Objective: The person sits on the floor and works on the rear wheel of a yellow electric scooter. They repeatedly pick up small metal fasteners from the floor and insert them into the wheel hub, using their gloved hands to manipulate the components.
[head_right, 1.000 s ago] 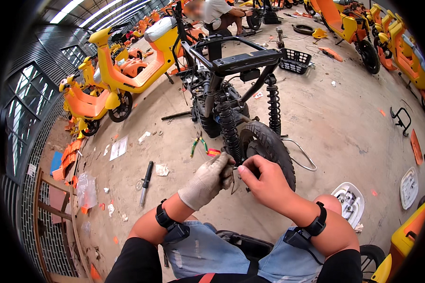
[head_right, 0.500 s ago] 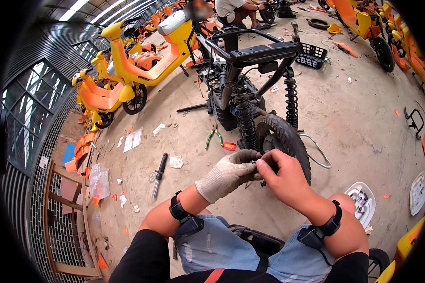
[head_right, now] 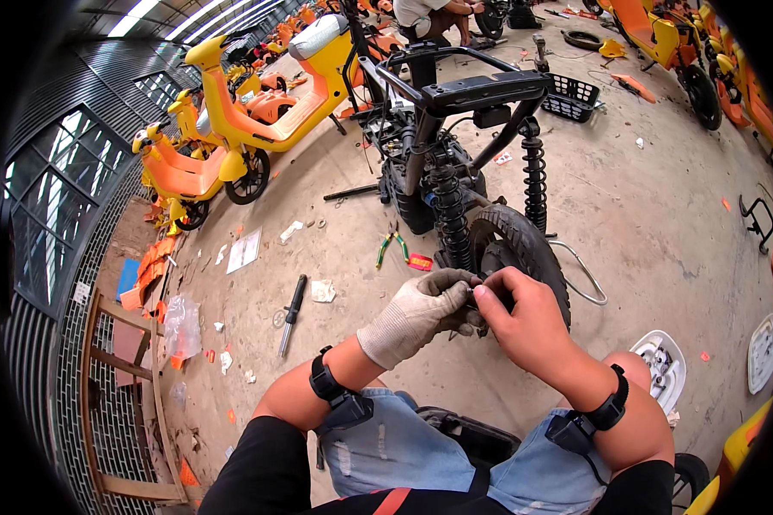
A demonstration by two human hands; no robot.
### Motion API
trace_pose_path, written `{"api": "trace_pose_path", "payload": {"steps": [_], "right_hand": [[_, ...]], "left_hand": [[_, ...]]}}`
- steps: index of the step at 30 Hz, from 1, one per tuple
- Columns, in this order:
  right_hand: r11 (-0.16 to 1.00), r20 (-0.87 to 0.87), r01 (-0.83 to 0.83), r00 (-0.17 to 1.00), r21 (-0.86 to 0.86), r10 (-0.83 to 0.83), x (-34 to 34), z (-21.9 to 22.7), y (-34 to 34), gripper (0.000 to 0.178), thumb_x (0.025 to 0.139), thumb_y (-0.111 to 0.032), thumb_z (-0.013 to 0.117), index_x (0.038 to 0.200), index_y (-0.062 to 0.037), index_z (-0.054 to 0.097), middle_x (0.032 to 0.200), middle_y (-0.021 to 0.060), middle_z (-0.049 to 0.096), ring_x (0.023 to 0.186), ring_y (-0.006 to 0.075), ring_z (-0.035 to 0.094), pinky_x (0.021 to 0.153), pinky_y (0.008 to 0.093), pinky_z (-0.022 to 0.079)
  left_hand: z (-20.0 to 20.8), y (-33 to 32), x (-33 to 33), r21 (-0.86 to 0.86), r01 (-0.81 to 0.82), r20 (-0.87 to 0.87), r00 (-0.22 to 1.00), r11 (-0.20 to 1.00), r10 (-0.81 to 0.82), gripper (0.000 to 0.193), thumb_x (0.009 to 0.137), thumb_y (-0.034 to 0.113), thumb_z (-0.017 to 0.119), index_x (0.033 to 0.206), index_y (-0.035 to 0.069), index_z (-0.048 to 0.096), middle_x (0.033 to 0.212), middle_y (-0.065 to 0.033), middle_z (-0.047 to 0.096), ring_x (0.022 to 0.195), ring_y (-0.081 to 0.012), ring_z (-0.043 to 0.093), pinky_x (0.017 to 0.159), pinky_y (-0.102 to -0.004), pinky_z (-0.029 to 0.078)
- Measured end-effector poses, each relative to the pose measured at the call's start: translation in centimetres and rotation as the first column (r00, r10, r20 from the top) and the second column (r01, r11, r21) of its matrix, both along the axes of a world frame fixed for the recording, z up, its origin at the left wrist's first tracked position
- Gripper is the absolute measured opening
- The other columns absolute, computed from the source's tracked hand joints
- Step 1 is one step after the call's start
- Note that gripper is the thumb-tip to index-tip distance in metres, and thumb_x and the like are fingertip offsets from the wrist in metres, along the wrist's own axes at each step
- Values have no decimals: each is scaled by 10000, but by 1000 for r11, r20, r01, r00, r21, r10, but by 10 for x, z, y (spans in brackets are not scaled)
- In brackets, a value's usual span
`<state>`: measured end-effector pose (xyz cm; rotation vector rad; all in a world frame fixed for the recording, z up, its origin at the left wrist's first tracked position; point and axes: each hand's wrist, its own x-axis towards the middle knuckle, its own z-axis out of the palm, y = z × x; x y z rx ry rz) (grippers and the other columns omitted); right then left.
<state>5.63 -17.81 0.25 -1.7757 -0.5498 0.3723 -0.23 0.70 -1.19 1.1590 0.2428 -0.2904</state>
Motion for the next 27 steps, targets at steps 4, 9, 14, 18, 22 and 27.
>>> {"api": "trace_pose_path", "payload": {"steps": [4, 9, 14, 18, 22, 27], "right_hand": [[999, -12, 23, 1000, -36, -23, 2, -3, 1, 239, 912, -204, 645, 958, 31, 636, 793, 131, 676, 656, 174, 612, 621, 317, 485], [996, 78, 30, 997, -80, -24, 4, -6, 2, 233, 900, -192, 649, 953, 34, 639, 800, 149, 675, 663, 212, 627, 623, 337, 489], [994, 68, 33, 997, -107, -26, 4, -4, 2, 208, 890, -170, 655, 955, 26, 634, 800, 153, 661, 675, 234, 630, 631, 351, 491], [994, 123, 35, 992, -107, -22, 3, -6, 4, 186, 891, -151, 654, 963, 19, 628, 789, 149, 650, 683, 233, 633, 638, 355, 492], [998, 102, 11, 995, -66, -4, 5, -10, 1, 193, 905, -155, 647, 978, 22, 626, 815, 149, 655, 682, 225, 619, 649, 344, 489], [999, 36, -32, 999, -44, 33, 3, -4, 2, 212, 915, -167, 646, 994, 28, 621, 832, 143, 665, 686, 216, 608, 664, 342, 490]], "left_hand": [[5, -1, 2, 72, 33, 1, 999, 997, -33, 384, 999, 202, 564, 1300, -27, 498, 1056, -116, 643, 861, -183, 677, 791, -320, 586], [9, -7, 2, 175, 31, 19, 999, 984, -35, 342, 1004, 167, 541, 1281, -33, 527, 1058, -109, 647, 863, -165, 671, 786, -305, 581], [2, -4, 7, 277, 11, 94, 995, 961, -39, 301, 995, 145, 554, 1236, -34, 562, 1034, -99, 654, 851, -143, 659, 770, -295, 575], [-5, -1, 5, 284, -25, 130, 991, 958, -13, 277, 974, 148, 600, 1186, -30, 586, 1009, -81, 658, 858, -135, 653, 771, -282, 563], [8, -3, 7, 319, 11, 91, 995, 948, -42, 280, 965, 161, 624, 1168, -29, 592, 985, -66, 653, 828, -123, 640, 757, -273, 552], [4, -2, 3, 310, -4, 109, 994, 951, -31, 259, 971, 152, 615, 1162, -24, 597, 958, -57, 648, 827, -116, 631, 750, -269, 546]]}}
